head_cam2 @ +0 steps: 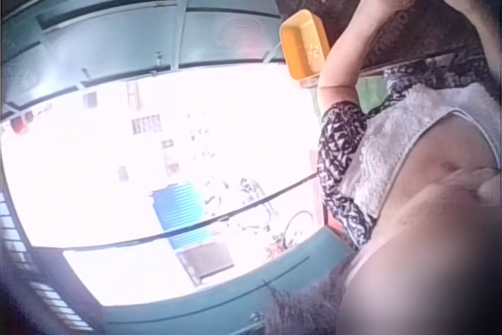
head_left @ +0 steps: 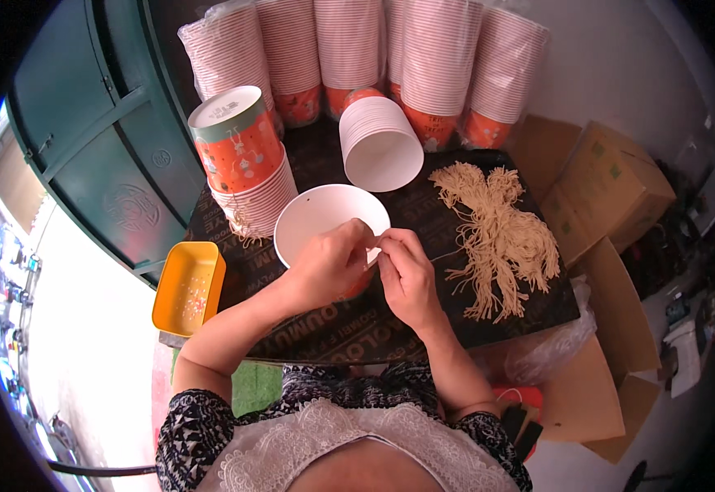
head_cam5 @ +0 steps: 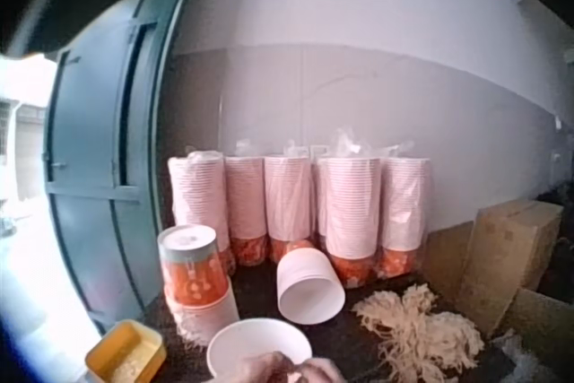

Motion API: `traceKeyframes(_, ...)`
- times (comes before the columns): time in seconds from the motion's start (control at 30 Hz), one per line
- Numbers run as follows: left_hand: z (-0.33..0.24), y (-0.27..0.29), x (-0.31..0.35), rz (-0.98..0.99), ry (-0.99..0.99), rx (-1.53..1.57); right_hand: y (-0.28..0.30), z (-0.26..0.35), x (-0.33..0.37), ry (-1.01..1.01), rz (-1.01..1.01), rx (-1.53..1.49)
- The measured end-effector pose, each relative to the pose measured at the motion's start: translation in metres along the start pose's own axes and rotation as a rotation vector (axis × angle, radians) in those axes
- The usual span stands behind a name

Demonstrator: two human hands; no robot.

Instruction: Attaching thin strings to paper buckets to form handles.

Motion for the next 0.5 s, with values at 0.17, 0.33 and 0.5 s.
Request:
traceKeyframes(0.17,-0.006,-0.004,0.005,-0.132,-0.062,-0.126,0.001,-0.002,0.001,-0.027,0.006,-0.034)
traceKeyframes(0.33,0.0,-0.006,0.009,-0.182,-0.11,-0.252,0.002,-0.002,-0.002,-0.034,0.049,-0.052)
traceKeyframes(0.5,0.002,-0.006,0.013,-0.181,-0.122,-0.134,0.002,-0.003,-0.004,-0.063,0.098,-0.122)
Point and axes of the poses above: each hand's wrist, its own x-axis away from the middle knuckle, its own y-axis out of the back of the hand, z = x × y, the point moved 3 cm from there along -x, towards the middle knuckle, and after that the axes turned 14 degrees about z, right-handed, at the moved point
